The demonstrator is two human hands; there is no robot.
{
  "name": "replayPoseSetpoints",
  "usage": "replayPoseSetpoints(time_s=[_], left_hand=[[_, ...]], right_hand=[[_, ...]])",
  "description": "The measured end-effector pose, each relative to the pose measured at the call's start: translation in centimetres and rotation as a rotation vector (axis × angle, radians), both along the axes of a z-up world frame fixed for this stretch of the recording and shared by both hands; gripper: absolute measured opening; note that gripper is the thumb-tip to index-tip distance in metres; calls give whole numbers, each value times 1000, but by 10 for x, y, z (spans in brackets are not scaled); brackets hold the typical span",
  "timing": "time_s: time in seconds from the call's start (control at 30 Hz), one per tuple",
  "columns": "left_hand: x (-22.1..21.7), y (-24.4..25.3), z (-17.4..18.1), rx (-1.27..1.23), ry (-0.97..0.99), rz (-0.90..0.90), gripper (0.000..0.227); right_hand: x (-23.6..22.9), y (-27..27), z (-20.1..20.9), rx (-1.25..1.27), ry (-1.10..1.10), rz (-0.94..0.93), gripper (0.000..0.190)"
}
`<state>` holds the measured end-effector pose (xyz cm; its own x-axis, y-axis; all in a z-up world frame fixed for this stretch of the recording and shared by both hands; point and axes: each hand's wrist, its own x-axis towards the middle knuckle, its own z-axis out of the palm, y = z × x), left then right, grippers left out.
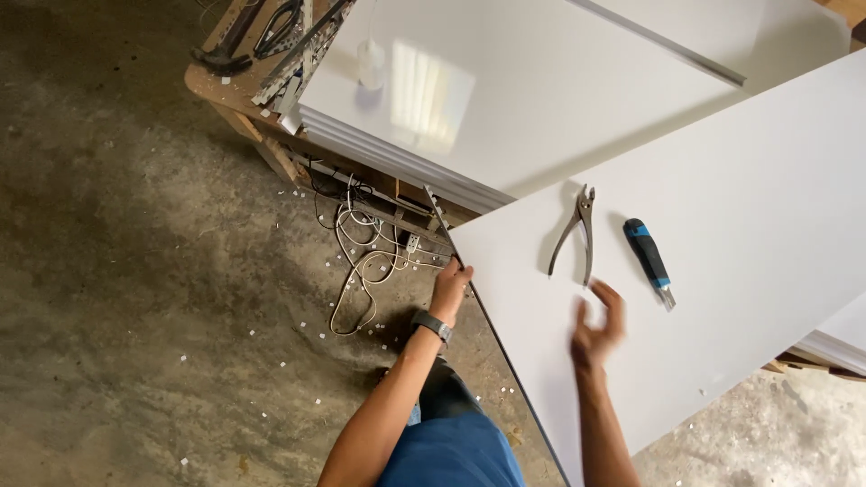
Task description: Apply glue to the edge of a white board and then use a utility knife to trim excess material.
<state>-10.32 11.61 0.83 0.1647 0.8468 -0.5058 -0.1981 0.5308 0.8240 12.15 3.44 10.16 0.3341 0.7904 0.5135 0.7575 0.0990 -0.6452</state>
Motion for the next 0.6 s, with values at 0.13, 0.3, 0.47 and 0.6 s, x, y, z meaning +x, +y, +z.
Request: replayPoseSetpoints(time_s=[0.13,0.3,0.47,0.6], left_hand=[[-52,35,-64,-39,-6,108,65],[-146,55,-89,-72,13,283,45],[-206,58,-101,-165,52,379,36],[-215,43,-125,-128,43,421,51]], right_hand=[[-97,157,-11,-317,238,270,60],[-191,379,-95,-464,317,636,121],[-269,488,-132,-343,315,654,128],[-292,512,-149,-428,234,540,77]])
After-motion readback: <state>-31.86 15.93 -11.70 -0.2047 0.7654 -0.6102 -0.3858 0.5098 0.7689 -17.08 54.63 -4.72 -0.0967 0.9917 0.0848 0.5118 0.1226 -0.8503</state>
